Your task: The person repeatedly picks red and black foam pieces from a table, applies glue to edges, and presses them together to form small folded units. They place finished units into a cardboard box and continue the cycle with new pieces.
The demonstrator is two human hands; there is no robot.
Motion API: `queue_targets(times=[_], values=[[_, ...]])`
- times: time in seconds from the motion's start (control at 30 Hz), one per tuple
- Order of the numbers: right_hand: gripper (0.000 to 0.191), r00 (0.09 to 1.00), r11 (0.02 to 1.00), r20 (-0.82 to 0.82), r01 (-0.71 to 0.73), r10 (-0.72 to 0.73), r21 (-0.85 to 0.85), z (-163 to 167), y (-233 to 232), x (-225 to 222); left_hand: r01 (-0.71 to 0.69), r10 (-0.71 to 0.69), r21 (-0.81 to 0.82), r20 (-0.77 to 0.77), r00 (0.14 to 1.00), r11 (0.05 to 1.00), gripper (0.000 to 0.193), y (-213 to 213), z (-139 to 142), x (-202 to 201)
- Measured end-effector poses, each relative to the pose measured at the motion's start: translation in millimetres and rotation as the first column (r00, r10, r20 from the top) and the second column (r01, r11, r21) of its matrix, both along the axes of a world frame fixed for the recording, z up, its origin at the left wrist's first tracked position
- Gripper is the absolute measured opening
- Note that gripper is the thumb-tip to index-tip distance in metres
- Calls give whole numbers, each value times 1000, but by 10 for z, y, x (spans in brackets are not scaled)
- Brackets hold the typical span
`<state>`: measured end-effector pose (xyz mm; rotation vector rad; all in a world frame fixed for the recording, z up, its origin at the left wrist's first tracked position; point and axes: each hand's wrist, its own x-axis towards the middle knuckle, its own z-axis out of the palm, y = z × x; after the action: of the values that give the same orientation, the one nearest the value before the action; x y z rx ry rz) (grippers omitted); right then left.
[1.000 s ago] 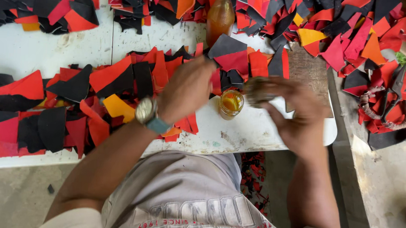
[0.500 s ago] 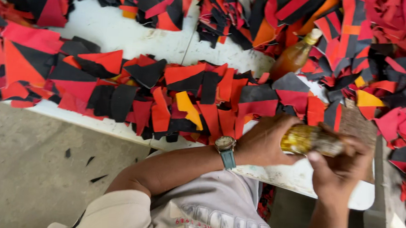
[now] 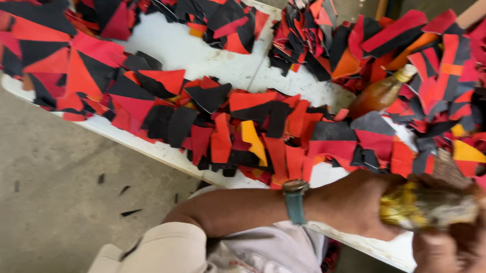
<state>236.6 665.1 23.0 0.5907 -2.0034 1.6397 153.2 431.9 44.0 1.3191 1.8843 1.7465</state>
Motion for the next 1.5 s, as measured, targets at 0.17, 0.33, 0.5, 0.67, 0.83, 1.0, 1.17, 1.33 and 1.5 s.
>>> queue_targets(times=[0.17, 0.33, 0.5, 0.67, 0.83, 1.0, 1.17, 1.33, 1.5], values=[[59, 991, 986, -32, 131, -129, 104, 42, -32, 59, 448, -448, -4, 47, 893, 894, 57, -198, 32, -166], [74, 999, 946, -24, -54, 49, -319, -215, -438, -636, -133, 128, 141, 45, 991, 981, 49, -18, -143, -385], [52, 930, 918, 214, 341, -299, -200, -103, -790, -1150, -670, 676, 118, -22, 737, 733, 45, 124, -41, -515], [19, 807, 735, -399, 574, -435, 361, 223, -842, -943, -541, 540, 11, -97, 836, 841, 72, -189, 33, -654], [31, 969, 935, -245, -120, 37, -333, 96, -1004, -785, 282, -458, 393, 485, 745, 875, 53, -308, -87, -607], [41, 1000, 776, -15, -16, 8, -631, -279, -918, -942, -23, -170, 433, 402, 900, 901, 51, -52, -187, -497], [57, 980, 873, 111, 199, -166, -446, -205, -721, -953, -203, 176, 196, 150, 973, 959, 61, -100, -7, -535], [102, 969, 930, -51, -245, 241, -275, 450, -720, -945, 154, -146, -78, 98, 984, 985, 50, -468, 461, -1011], [79, 996, 992, -80, -45, 36, -116, 730, -1049, -1393, -128, 142, 64, -332, 933, 990, 48, -541, 700, -1398]])
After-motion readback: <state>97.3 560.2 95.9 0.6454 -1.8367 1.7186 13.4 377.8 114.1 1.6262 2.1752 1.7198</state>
